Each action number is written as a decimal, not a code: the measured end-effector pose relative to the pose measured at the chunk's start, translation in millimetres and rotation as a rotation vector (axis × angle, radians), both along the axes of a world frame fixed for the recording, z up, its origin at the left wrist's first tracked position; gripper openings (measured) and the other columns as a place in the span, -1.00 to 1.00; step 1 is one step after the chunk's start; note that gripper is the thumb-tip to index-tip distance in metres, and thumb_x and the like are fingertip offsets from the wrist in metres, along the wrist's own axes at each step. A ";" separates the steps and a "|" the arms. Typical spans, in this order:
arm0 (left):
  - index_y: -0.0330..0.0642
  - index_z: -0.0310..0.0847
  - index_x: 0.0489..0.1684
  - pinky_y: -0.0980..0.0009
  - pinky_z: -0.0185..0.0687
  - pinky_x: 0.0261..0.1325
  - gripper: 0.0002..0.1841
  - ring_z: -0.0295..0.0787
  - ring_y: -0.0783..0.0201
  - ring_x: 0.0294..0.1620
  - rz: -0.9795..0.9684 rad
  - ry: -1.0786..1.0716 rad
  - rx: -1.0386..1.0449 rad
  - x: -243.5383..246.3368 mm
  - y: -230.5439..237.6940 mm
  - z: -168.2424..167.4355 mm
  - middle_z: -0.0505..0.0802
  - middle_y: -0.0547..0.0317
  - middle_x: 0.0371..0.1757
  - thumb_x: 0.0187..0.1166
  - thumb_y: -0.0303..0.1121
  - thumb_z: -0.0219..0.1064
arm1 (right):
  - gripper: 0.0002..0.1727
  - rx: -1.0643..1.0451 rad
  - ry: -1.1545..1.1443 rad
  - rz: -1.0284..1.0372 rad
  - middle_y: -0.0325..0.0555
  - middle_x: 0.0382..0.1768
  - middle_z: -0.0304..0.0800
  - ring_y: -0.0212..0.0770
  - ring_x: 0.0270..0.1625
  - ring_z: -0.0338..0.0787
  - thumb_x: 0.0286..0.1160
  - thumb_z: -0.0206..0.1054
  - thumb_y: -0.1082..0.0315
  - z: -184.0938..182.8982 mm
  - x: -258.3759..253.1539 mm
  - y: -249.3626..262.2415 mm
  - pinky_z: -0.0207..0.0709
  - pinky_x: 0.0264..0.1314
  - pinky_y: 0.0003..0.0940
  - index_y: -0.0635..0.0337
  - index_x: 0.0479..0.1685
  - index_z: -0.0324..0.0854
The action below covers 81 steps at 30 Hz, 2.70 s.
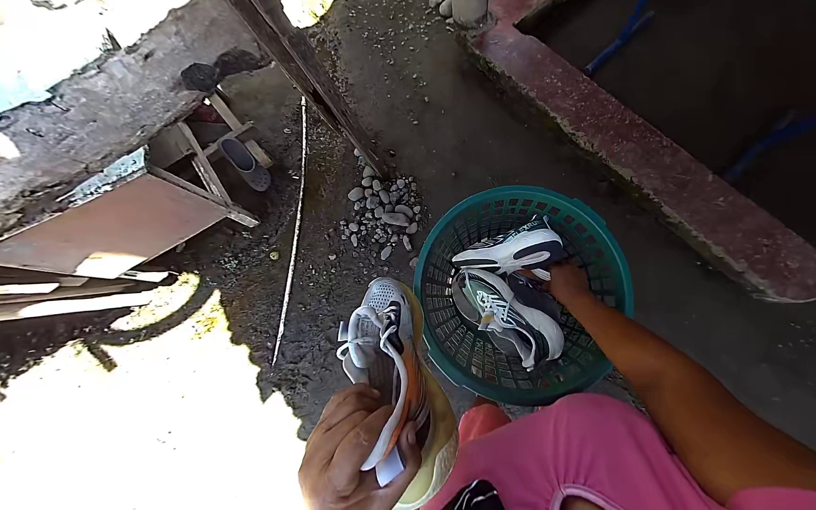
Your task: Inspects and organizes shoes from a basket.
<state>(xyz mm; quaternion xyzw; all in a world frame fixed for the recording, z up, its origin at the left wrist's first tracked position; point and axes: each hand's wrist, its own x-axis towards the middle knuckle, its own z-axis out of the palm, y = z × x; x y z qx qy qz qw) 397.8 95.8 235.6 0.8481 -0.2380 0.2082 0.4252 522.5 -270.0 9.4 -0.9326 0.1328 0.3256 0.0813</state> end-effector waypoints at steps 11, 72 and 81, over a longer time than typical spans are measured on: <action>-0.05 0.65 -0.29 0.41 0.62 0.18 -0.83 0.72 0.43 -0.16 0.034 0.011 -0.034 -1.2 -5.5 1.1 0.75 0.34 -0.39 0.51 -0.19 0.43 | 0.09 0.352 0.145 0.119 0.31 0.71 0.30 0.43 0.65 0.39 0.35 0.57 0.07 10.5 -62.8 45.3 0.35 0.58 0.36 -0.16 0.93 -0.02; -0.04 0.66 -0.32 0.49 0.62 0.16 -0.84 0.73 0.46 -0.16 0.133 0.093 -0.014 -34.5 15.3 -36.5 0.76 0.34 -0.41 0.50 -0.17 0.42 | -0.02 -0.051 -0.264 -0.128 0.28 0.80 0.17 0.26 0.82 0.20 0.24 0.63 0.16 -57.2 -25.6 10.7 0.09 0.82 0.10 0.23 0.76 0.25; -0.06 0.66 -0.34 0.51 0.61 0.16 -0.83 0.73 0.47 -0.16 0.136 0.088 -0.010 -30.3 12.6 -39.6 0.77 0.33 -0.42 0.47 -0.19 0.42 | -0.29 -0.062 -0.067 0.126 0.29 0.58 0.50 0.31 0.62 0.47 0.43 0.50 0.16 -31.6 -3.6 -3.7 0.28 0.61 0.29 0.27 0.59 0.48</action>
